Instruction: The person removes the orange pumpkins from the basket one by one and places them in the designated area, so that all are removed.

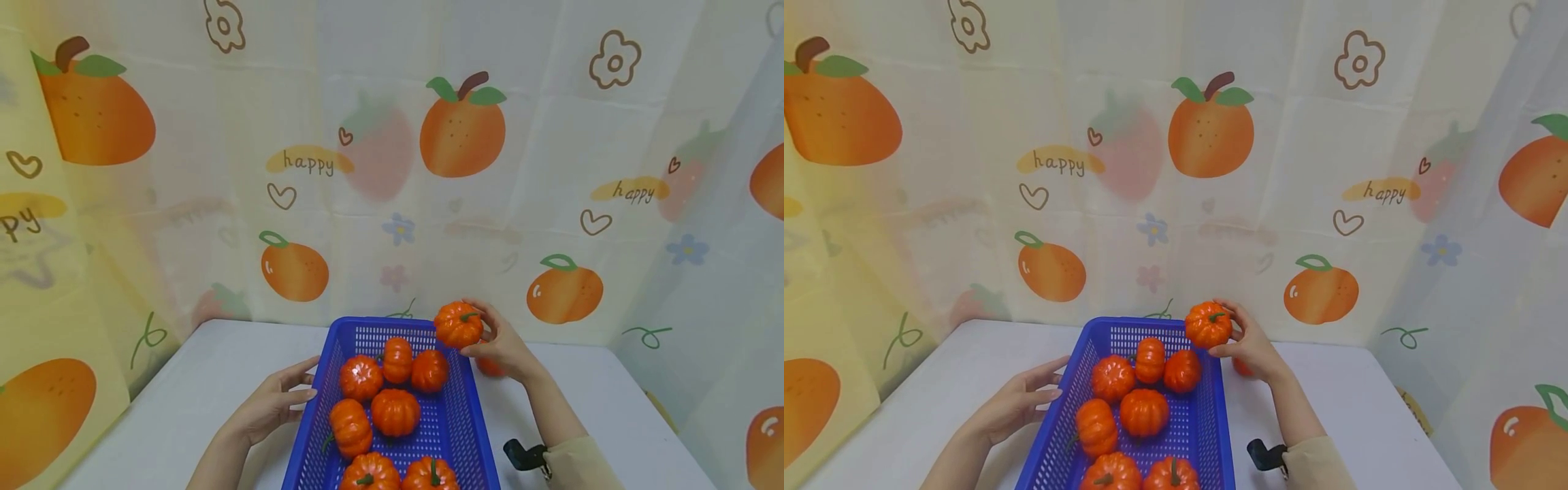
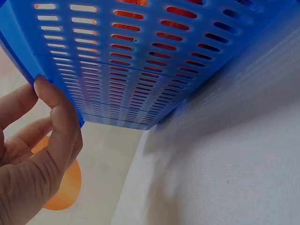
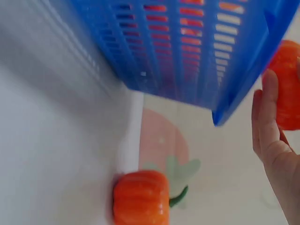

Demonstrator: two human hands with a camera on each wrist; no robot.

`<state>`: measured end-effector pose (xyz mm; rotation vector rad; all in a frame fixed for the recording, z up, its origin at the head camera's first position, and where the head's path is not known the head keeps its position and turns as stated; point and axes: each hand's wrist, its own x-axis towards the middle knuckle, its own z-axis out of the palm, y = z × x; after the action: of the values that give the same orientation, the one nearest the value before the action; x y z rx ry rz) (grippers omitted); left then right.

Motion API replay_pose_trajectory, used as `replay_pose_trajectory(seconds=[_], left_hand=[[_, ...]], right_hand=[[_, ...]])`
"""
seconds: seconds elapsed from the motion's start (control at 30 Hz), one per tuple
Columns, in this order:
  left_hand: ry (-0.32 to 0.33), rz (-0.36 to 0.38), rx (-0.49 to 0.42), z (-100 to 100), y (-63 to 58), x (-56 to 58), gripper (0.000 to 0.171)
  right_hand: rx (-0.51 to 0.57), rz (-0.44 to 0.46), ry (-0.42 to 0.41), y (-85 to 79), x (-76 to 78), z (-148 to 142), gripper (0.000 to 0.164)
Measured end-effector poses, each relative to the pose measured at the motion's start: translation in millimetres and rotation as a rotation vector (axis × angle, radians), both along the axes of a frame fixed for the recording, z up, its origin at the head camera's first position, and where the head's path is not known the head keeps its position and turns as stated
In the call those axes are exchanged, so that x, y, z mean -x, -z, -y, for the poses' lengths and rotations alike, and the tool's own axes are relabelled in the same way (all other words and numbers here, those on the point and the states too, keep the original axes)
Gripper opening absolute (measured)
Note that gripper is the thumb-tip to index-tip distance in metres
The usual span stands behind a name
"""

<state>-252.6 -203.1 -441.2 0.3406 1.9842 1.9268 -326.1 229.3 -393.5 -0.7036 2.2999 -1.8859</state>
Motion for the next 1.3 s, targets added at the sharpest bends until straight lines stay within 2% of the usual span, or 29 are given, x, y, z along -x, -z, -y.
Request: replay_pose_trajectory(seconds=[0.3, 0.57, 0.8, 1.07, 1.3], left_hand=[[0.001, 0.000, -0.001, 0, 0.8, 0.6, 0.073], [-0.010, 0.019, 0.007, -1, 0.2, 1.2, 0.073], [0.005, 0.003, 0.000, 0, -1.1, 0.0, 0.074], [-0.013, 0.021, 0.010, 0, -0.5, 0.1, 0.073], [0.000, 0.010, -0.001, 0, 0.0, 1.2, 0.073]], right_hand=[[-0.014, 0.010, 0.235, 4.2, 2.0, -28, 0.089], [-0.022, 0.083, 0.426, 18.2, 3.5, -50, 0.091], [-0.013, 0.103, 0.600, 35.5, 6.0, -70, 0.093], [-0.028, 0.129, 0.707, 54.4, 4.0, -90, 0.094], [-0.036, 0.192, 0.732, 64.9, 0.1, -102, 0.098]])
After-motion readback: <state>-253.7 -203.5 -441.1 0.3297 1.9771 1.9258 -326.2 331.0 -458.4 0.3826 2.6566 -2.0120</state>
